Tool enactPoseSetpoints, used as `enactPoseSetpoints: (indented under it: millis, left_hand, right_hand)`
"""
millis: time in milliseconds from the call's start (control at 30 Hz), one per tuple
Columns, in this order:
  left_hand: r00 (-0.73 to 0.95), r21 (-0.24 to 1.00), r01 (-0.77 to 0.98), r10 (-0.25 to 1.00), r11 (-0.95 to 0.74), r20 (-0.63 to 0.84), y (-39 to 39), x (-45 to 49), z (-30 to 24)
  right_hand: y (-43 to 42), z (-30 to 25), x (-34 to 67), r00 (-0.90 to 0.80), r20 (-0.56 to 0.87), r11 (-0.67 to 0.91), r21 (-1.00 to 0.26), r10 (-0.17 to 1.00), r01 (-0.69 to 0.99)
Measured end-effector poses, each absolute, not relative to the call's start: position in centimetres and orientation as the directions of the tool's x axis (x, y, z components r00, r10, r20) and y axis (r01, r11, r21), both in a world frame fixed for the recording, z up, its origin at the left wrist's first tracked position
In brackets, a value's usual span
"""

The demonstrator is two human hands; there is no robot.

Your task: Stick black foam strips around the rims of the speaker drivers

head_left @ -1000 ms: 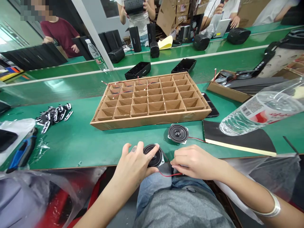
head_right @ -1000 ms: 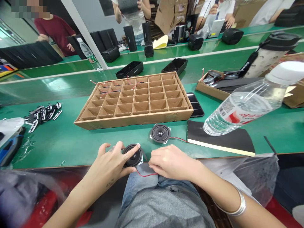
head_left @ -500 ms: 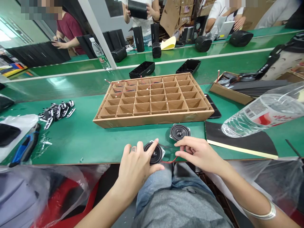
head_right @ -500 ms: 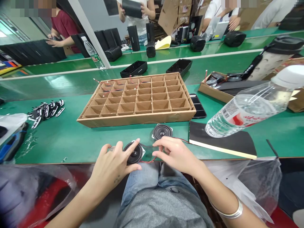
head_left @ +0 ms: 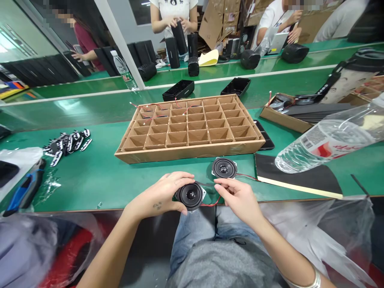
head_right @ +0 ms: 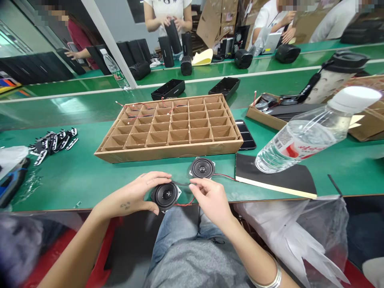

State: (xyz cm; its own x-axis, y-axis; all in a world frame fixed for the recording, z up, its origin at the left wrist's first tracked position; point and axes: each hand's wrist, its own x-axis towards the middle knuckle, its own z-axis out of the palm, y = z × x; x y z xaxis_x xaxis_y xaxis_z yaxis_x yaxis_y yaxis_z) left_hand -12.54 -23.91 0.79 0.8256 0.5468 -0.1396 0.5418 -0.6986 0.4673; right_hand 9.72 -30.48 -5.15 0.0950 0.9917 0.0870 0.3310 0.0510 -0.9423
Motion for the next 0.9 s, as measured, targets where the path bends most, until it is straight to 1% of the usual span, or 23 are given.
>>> enactPoseSetpoints:
  millis: [100, 167, 267, 333, 400, 567, 700, 900]
  left_hand:
    - [0.831, 0.419, 0.542, 0.538, -0.728, -0.141, -23.9, -12.1, 0.8]
    - [0.831, 0.389, 0.545, 0.540, -0.743, -0.134, -24.1, -12.0, 0.8]
    - [0.817, 0.340, 0.565, 0.568, -0.751, -0.102, -24.6, -12.0, 0.8]
    - [0.796, 0.311, 0.592, 0.599, -0.744, -0.081, -25.1, -12.0, 0.7]
    - [0.773, 0.287, 0.621, 0.631, -0.730, -0.068, -25.5, -12.0, 0.6]
    - [0.732, 0.251, 0.668, 0.680, -0.700, -0.052, -26.3, -11.9, 0.2]
    - [0.681, 0.273, 0.715, 0.730, -0.643, -0.064, -26.9, -11.8, -0.2]
    - [0.640, 0.280, 0.739, 0.768, -0.613, -0.007, -27.8, -11.5, -0.8]
  right_hand:
    - [-30.5, -4.9, 9.3, 0.112, 0.018, -0.013, -0.963, 0.993, 0.269]
    - [-30.5, -4.7, 9.1, 0.104, -0.005, -0.027, -0.976, 0.995, 0.216]
    - [-30.2, -4.7, 9.0, 0.083, 0.035, 0.020, -0.984, 0.996, 0.176]
    - [-30.0, -4.8, 9.1, 0.055, 0.101, 0.087, -0.973, 0.993, 0.215]
    - [-29.8, -5.0, 9.2, 0.017, 0.176, 0.163, -0.943, 0.984, 0.289]
    - [-29.5, -5.3, 9.5, -0.077, 0.350, 0.347, -0.829, 0.934, 0.439]
    - [-29.5, -5.4, 9.8, -0.144, 0.389, 0.408, -0.782, 0.910, 0.470]
    - [-29.3, -5.4, 9.7, -0.194, 0.424, 0.462, -0.735, 0.884, 0.497]
